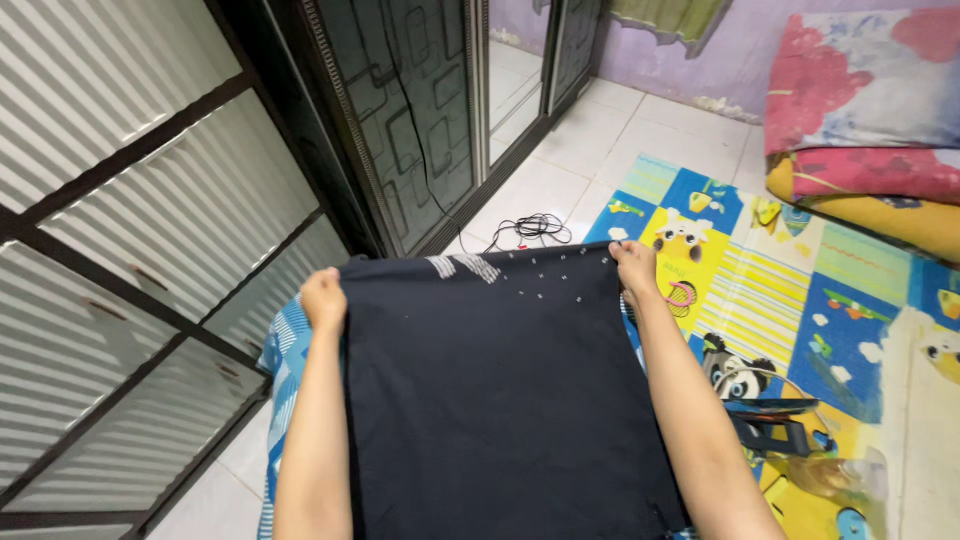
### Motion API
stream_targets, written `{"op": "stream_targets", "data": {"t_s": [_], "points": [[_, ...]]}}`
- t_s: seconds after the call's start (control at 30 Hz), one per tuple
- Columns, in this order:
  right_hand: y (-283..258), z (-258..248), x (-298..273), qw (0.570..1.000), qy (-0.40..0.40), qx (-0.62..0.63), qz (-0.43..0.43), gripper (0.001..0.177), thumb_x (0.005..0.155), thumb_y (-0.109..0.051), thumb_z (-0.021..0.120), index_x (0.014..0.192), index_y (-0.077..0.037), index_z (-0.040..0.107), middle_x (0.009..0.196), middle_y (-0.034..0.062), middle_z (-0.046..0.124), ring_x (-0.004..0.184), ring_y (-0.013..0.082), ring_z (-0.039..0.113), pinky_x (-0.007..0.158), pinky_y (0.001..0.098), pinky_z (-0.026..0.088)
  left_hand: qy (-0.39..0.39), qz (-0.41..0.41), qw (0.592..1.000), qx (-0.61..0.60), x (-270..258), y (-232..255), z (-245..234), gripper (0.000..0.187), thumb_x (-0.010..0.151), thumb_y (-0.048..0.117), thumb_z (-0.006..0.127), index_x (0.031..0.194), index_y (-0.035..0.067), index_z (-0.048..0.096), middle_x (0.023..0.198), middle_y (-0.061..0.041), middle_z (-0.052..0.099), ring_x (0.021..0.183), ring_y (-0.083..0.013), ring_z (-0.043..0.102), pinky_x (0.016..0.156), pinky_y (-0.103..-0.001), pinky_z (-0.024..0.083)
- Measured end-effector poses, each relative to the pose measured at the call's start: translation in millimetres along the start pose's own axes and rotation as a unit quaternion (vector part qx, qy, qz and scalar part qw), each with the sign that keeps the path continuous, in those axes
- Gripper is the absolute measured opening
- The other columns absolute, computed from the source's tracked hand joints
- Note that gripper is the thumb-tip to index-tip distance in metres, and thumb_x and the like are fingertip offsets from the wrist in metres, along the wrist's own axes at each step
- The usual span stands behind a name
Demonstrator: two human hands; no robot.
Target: The person removes a black t-shirt from a hanger and lays it flat on a blue patterned ironing board. They smooth the fabric and use a steam iron to press the shirt, working across the back and then flipping it to iron the front. The person adjusts the shirt's position multiple times to ensure even coverage before finishing.
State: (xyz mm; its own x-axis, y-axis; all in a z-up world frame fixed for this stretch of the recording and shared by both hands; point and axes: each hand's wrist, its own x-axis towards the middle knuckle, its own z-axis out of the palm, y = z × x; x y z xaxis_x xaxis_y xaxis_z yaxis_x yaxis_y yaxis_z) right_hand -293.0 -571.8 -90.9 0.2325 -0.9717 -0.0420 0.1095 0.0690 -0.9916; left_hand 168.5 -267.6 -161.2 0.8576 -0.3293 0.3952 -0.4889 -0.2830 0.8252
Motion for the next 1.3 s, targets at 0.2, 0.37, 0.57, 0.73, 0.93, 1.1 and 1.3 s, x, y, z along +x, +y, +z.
{"op": "stream_targets", "data": {"t_s": [0.2,0.37,0.57,0.73,0.93,1.1,1.3], "points": [[19,-23,-8,0.987,-0.055,0.019,0.146,0.019,0.102,-0.024,0.062,0.096,-0.007,0.069,0.073,0.0027,0.065,0.051,0.0113,0.053,0.044,0.0278,0.037,-0.035,-0.129,0.988,0.071,-19,-11,-11,0.04,0.103,0.035,0.059,0.092,0.002,0.078,0.091,-0.019,0.074,0.086,-0.0335,0.068,0.077,-0.043,0.05],[40,-61,-30,0.969,-0.123,0.062,0.203,0.022,0.104,-0.017,0.061,0.097,0.003,0.067,0.079,0.0069,0.071,0.057,0.0095,0.066,0.051,0.0233,0.053,-0.123,-0.225,0.967,-0.002,-56,-19,-36,0.043,0.097,0.042,0.066,0.087,0.001,0.076,0.078,-0.011,0.073,0.075,-0.0223,0.067,0.071,-0.041,0.051],[56,-87,-53,0.976,-0.072,-0.126,0.164,0.018,0.097,-0.018,0.07,0.092,-0.001,0.068,0.063,0.003,0.06,0.037,0.01,0.042,0.034,0.0283,0.026,-0.114,-0.183,0.976,0.039,-76,-15,-51,0.036,0.085,0.036,0.077,0.078,0.001,0.076,0.07,-0.01,0.07,0.066,-0.0198,0.065,0.066,-0.039,0.051],[52,-83,-73,0.982,-0.066,-0.095,0.151,0.021,0.097,-0.019,0.07,0.094,0.002,0.072,0.075,0.0082,0.069,0.052,0.014,0.058,0.047,0.0307,0.045,-0.115,-0.125,0.982,0.084,-89,-18,-51,0.045,0.092,0.039,0.074,0.069,0.0,0.071,0.061,-0.008,0.061,0.056,-0.0175,0.053,0.058,-0.038,0.043],[17,-112,-166,0.949,-0.155,-0.096,0.257,0.024,0.093,-0.017,0.07,0.104,0.004,0.07,0.096,0.0131,0.076,0.081,0.0206,0.072,0.073,0.037,0.059,-0.261,-0.213,0.941,-0.012,-161,12,-130,0.047,0.092,0.04,0.075,0.068,0.0,0.066,0.058,0.0,0.053,0.054,-0.0098,0.042,0.049,-0.037,0.035],[-15,-138,-258,0.943,-0.204,-0.093,0.248,0.04,0.085,-0.007,0.072,0.122,0.007,0.068,0.111,0.014,0.077,0.093,0.0192,0.073,0.084,0.0341,0.059,-0.342,-0.308,0.884,-0.083,-233,69,-210,0.037,0.091,0.028,0.074,0.104,-0.007,0.073,0.09,-0.01,0.074,0.077,-0.0148,0.063,0.068,-0.033,0.051],[-47,-143,-318,0.945,-0.222,-0.061,0.231,0.052,0.083,-0.002,0.072,0.133,0.007,0.061,0.124,0.0114,0.073,0.107,0.0162,0.071,0.095,0.0322,0.056,-0.341,-0.384,0.834,-0.202,-272,93,-255,0.045,0.087,0.019,0.072,0.125,-0.004,0.068,0.111,-0.012,0.078,0.093,-0.0175,0.072,0.083,-0.03,0.056]]}}
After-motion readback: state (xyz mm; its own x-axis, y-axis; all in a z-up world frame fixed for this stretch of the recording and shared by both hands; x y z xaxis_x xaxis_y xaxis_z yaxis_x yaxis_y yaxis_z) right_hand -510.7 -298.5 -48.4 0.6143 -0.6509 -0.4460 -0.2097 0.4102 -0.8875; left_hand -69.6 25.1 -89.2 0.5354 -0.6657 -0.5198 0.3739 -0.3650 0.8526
